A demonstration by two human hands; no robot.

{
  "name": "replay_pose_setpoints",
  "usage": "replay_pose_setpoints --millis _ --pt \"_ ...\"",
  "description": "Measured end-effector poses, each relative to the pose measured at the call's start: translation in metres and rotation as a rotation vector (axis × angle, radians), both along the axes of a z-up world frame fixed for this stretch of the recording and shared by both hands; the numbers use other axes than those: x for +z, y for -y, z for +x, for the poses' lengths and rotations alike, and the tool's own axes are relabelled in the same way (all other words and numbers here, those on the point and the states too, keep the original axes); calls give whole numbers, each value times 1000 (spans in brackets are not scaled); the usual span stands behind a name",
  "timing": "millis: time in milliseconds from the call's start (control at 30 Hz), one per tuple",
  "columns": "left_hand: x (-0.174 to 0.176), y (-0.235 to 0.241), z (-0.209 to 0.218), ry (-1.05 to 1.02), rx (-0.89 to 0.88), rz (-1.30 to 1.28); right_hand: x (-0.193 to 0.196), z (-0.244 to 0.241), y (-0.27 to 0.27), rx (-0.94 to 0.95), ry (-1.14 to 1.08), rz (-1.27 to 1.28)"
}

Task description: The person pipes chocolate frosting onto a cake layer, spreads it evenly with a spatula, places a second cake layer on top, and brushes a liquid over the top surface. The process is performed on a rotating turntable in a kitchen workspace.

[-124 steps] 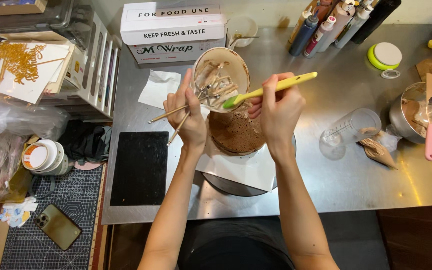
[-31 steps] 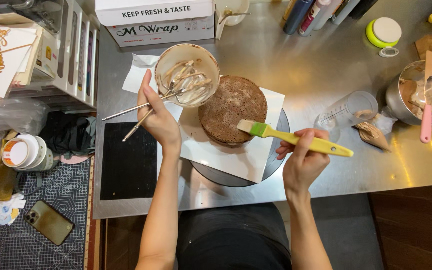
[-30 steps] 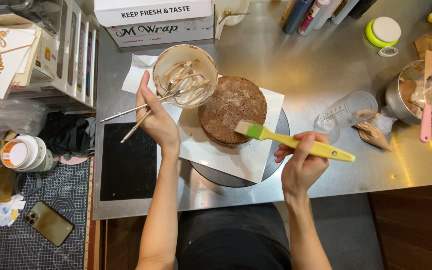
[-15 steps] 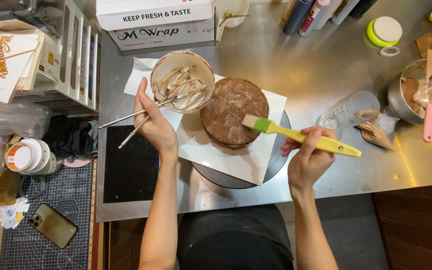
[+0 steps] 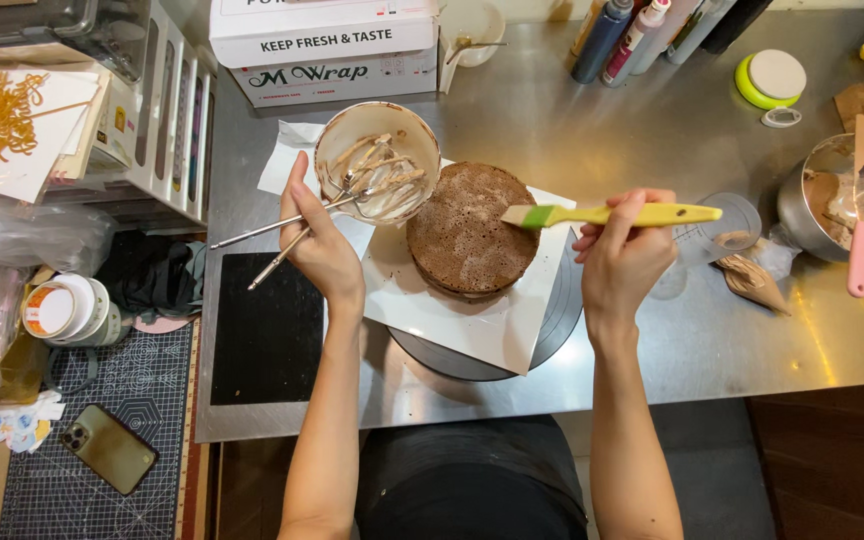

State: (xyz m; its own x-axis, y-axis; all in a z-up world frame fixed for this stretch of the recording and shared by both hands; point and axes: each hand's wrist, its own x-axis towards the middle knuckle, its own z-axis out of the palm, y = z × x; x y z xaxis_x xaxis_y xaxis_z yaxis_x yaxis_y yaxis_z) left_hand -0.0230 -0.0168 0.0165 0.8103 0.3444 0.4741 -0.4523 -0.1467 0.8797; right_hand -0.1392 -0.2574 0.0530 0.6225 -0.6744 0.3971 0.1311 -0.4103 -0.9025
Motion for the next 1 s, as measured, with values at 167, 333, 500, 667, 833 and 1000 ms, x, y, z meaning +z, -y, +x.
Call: replay_pose_setpoints --millis 167,333,500,667,833,1000 --pt "1 -2 1 3 -22 -42 1 23 2 58 -80 -88" --pt "4 -5 4 6 -19 -44 0 35 -3 151 72 -37" --pt "6 -7 4 14 -26 -60 5 46 -24 135 -22 -161" --pt "10 -8 3 28 -1 21 35 33 -41 237 343 179" --pt "13 -5 -2 133 111 247 63 48 -56 320 127 182" --pt "13 4 -9 267 156 375 55 71 -82 329 -30 179"
